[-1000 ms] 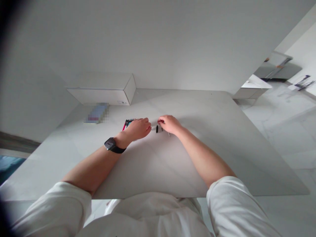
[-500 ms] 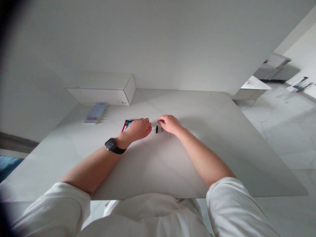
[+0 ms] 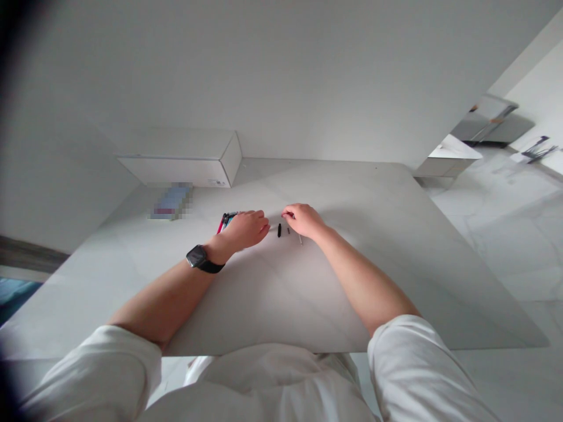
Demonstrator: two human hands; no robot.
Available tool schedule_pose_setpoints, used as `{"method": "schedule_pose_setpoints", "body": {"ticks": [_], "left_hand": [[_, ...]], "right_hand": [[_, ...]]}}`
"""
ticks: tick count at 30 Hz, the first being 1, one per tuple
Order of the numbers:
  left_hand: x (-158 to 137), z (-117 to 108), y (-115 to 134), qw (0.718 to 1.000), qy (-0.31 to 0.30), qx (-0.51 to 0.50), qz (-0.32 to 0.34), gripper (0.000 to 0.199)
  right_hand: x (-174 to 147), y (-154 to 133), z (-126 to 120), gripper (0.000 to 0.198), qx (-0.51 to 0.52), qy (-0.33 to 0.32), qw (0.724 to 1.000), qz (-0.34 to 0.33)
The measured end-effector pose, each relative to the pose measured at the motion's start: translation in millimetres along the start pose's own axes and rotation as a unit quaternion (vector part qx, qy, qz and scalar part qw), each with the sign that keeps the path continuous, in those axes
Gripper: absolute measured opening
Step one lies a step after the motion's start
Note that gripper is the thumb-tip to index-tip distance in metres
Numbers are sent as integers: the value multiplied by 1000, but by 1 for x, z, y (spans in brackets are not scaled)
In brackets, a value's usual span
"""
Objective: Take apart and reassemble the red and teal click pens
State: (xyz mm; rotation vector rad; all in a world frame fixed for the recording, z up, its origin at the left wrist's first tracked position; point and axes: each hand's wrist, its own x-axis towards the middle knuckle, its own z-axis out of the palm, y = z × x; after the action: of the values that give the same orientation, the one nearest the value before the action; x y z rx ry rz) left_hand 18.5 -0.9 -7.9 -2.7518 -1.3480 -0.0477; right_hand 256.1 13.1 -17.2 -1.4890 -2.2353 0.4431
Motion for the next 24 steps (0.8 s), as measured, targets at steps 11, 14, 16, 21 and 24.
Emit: {"method": "schedule_pose_setpoints", "body": {"ticks": [11,14,16,21,24], "left_hand": [[-1,-24,-25,997,54,-13,-50,41],[-3,-34,-34,993,95,-37,-67,44],[-3,-37,-36,992,96,-43,-73,46],[0,-32,-29,995,56,-30,-76,58],[2,-27,-26,997,33,-29,-63,59]], "right_hand": [[-1,0,-11,19,8,19,1000,10],[0,8,-23,21,28,33,999,9],[-1,16,-33,21,39,37,998,17],[-2,41,-52,21,-3,48,997,64],[-1,51,-55,37,-57,58,993,86]]}}
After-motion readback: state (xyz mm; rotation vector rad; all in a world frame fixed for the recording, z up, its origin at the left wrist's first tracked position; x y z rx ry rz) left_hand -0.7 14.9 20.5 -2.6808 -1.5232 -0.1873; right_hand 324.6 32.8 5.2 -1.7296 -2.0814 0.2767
